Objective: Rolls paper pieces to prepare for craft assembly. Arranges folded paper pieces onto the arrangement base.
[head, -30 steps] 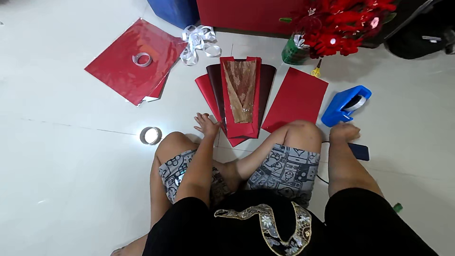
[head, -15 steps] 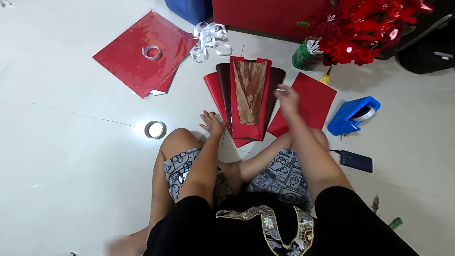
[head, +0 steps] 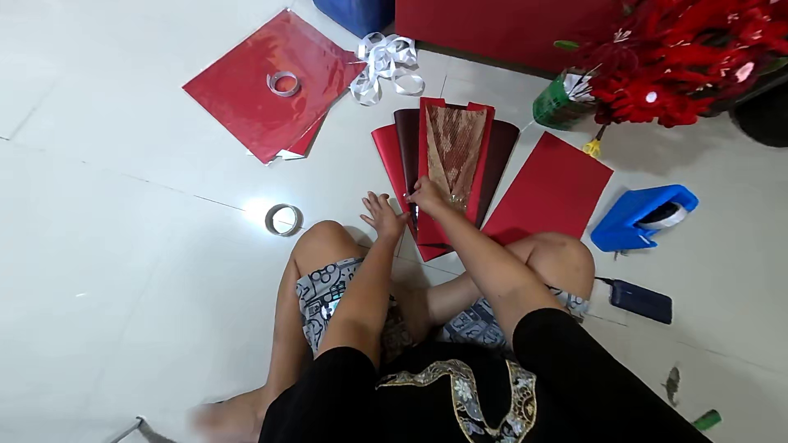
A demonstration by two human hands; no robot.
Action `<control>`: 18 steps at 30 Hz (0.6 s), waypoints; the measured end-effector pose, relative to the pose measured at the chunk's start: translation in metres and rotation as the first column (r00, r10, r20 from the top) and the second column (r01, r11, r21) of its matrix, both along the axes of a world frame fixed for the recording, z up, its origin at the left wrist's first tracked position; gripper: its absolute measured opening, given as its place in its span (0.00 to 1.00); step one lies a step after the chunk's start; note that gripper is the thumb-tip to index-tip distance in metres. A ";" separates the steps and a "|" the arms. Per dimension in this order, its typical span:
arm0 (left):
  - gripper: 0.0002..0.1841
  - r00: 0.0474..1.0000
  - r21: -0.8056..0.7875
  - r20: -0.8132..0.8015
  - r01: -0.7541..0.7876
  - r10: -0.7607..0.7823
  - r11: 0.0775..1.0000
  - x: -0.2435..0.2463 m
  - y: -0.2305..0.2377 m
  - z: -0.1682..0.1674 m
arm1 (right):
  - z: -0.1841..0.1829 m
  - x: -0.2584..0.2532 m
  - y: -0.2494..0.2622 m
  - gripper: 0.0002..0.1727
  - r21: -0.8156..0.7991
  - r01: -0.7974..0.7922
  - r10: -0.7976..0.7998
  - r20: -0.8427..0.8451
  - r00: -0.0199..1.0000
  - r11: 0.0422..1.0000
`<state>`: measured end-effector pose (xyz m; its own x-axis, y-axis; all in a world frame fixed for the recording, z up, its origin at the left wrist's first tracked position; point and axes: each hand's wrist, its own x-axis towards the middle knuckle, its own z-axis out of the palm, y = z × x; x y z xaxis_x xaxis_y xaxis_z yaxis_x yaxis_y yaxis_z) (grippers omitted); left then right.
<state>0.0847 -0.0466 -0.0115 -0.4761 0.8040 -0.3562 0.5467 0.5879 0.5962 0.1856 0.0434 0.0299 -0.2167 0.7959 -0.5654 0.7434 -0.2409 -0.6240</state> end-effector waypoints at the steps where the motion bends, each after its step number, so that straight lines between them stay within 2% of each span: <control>1: 0.43 1.000 0.000 0.000 0.000 0.000 1.000 0.000 0.000 -0.001 | -0.005 -0.001 0.001 0.30 0.009 -0.008 0.008 0.023 1.000 1.000; 7: 0.42 1.000 -0.002 -0.006 0.003 -0.003 1.000 0.000 0.001 -0.001 | -0.013 -0.006 -0.001 0.25 0.044 -0.045 0.039 0.122 0.992 0.998; 12: 0.40 1.000 -0.012 -0.017 0.004 -0.004 1.000 0.001 0.001 -0.001 | 0.007 -0.019 -0.007 0.30 0.030 -0.054 0.043 0.286 0.957 0.998; 18: 0.40 1.000 -0.019 -0.010 0.019 -0.019 1.000 0.001 -0.001 0.000 | 0.024 -0.031 -0.008 0.34 -0.027 -0.060 0.066 0.379 0.923 0.998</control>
